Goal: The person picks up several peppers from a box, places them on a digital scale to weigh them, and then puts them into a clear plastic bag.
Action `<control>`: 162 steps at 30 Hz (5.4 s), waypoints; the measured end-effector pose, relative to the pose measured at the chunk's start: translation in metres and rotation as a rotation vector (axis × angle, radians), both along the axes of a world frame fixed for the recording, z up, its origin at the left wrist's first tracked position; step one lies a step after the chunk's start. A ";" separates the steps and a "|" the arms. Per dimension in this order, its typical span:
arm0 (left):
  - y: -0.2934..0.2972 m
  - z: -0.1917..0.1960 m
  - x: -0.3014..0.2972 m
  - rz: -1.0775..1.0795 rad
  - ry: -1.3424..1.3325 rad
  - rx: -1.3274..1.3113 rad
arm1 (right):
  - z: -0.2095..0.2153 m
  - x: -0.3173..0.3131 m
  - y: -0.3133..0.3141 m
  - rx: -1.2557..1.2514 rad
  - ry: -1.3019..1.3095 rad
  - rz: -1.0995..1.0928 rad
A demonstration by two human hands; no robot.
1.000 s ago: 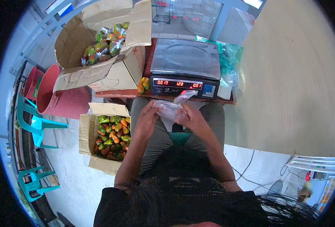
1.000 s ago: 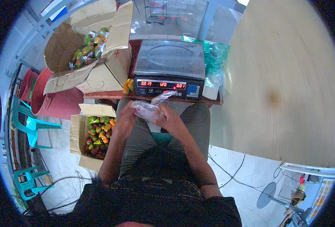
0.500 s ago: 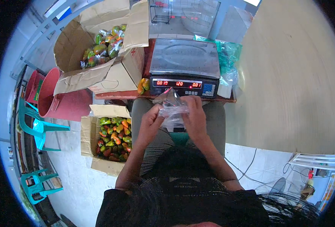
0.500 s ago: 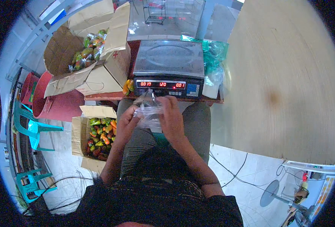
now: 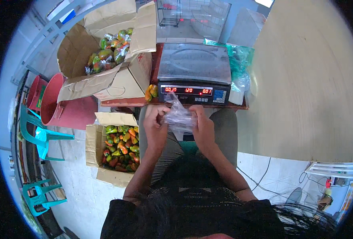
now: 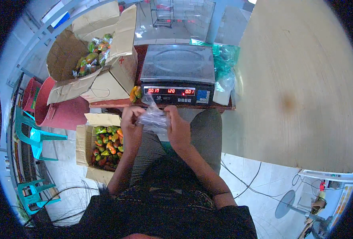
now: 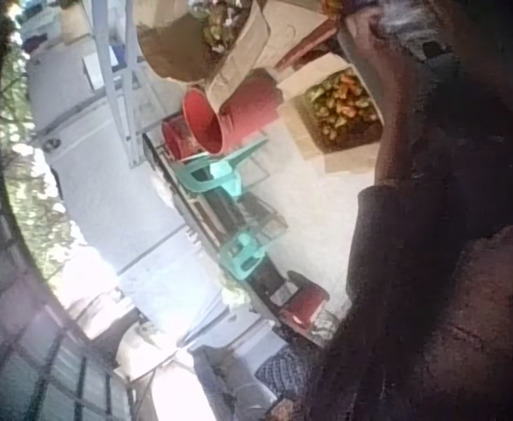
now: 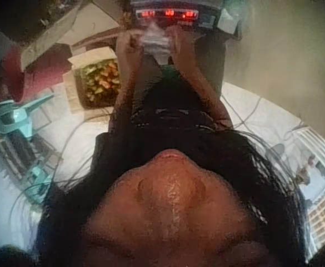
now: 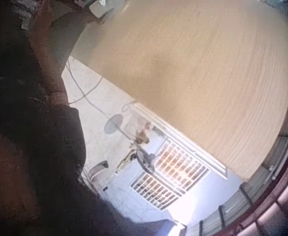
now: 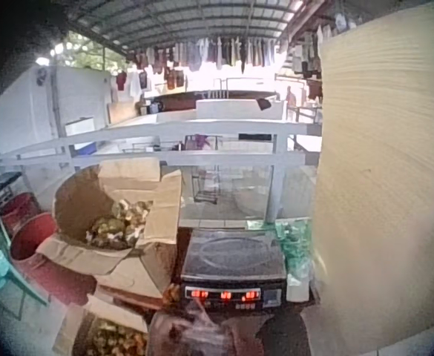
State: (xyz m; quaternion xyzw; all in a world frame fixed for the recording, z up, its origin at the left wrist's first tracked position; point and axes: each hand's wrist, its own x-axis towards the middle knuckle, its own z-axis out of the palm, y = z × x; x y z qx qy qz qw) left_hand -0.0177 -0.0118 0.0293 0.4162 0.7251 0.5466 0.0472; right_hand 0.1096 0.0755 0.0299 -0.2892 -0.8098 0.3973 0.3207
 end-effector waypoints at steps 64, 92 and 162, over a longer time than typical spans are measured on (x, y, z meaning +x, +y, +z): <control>0.017 0.025 0.015 -0.037 -0.386 0.379 | 0.009 -0.003 0.031 -0.180 0.248 -0.131; 0.027 -0.017 0.013 0.091 0.016 -0.118 | -0.025 0.003 0.038 -0.165 0.085 -0.355; -0.224 -0.256 -0.098 0.673 -0.056 -1.360 | -0.138 0.047 0.073 -0.270 -0.319 0.004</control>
